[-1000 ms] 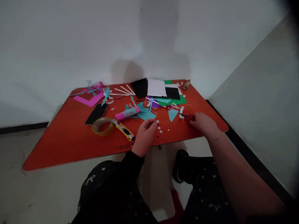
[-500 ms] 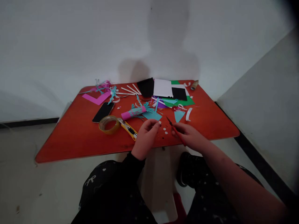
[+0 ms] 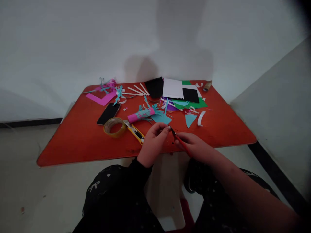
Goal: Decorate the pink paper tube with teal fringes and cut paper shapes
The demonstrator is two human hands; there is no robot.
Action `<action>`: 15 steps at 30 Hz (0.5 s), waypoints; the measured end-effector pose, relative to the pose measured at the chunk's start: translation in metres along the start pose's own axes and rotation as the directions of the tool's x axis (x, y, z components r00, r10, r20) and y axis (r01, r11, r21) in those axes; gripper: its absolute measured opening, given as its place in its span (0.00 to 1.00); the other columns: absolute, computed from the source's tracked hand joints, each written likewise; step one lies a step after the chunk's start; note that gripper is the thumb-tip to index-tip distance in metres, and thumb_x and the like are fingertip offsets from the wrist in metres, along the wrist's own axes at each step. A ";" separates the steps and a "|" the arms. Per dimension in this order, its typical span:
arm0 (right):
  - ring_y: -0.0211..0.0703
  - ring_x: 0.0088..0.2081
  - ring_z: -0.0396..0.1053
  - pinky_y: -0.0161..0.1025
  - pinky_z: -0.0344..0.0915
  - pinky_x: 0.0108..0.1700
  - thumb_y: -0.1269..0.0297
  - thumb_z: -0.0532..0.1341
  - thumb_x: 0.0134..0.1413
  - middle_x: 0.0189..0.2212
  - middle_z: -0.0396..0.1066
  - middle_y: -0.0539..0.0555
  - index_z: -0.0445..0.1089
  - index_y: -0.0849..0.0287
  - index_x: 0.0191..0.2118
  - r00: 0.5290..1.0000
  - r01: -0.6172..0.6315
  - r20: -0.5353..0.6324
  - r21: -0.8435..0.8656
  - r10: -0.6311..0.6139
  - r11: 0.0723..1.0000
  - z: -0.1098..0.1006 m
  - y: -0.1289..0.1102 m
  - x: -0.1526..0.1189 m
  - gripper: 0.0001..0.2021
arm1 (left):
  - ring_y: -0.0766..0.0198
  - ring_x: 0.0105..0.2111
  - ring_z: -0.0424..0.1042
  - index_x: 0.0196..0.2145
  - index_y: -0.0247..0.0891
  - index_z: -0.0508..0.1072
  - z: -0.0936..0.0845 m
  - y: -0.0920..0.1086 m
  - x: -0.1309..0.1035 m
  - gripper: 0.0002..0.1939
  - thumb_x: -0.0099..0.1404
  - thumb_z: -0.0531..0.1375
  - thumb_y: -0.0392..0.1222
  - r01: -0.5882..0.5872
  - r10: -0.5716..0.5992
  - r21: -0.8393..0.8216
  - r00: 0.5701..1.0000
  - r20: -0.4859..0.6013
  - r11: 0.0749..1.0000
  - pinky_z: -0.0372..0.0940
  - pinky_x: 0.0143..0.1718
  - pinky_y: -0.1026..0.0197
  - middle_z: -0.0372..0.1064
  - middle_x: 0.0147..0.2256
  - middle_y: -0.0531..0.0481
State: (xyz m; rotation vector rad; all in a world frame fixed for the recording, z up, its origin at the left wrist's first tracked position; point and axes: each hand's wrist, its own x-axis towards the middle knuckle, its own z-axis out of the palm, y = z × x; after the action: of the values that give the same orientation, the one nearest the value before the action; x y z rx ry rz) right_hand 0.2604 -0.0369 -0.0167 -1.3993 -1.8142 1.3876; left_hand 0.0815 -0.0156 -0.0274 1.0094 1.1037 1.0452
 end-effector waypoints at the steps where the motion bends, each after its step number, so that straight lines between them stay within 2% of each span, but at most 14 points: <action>1: 0.41 0.32 0.64 0.37 0.58 0.32 0.47 0.60 0.63 0.30 0.69 0.50 0.72 0.58 0.36 1.000 -0.003 0.008 0.018 0.002 1.000 0.000 0.000 0.000 0.18 | 0.68 0.28 0.62 0.33 0.39 0.73 0.000 0.000 0.000 0.09 0.61 0.66 0.46 -0.001 0.001 0.009 1.000 0.008 1.000 0.60 0.31 0.65 0.65 0.27 0.55; 7: 0.40 0.31 0.62 0.37 0.56 0.31 0.47 0.62 0.61 0.29 0.68 0.49 0.73 0.58 0.36 0.998 -0.046 0.036 0.071 0.044 0.996 -0.005 0.004 -0.002 0.17 | 0.67 0.27 0.62 0.32 0.39 0.73 0.000 0.003 -0.001 0.08 0.61 0.65 0.45 -0.004 0.002 0.047 0.999 0.042 0.999 0.59 0.32 0.64 0.65 0.26 0.55; 15: 0.39 0.31 0.61 0.36 0.53 0.30 0.45 0.62 0.60 0.28 0.66 0.48 0.72 0.59 0.33 0.993 -0.096 0.077 0.050 0.092 0.994 -0.009 0.003 -0.003 0.19 | 0.68 0.26 0.61 0.32 0.38 0.72 -0.004 0.003 -0.001 0.09 0.61 0.64 0.47 -0.003 -0.004 0.101 0.998 0.069 0.995 0.58 0.30 0.65 0.64 0.26 0.55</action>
State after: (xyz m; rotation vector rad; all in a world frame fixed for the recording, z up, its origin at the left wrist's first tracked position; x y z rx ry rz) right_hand 0.2704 -0.0357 -0.0149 -1.4400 -1.7635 1.5444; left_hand 0.0768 -0.0156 -0.0248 1.1178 1.1085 0.9552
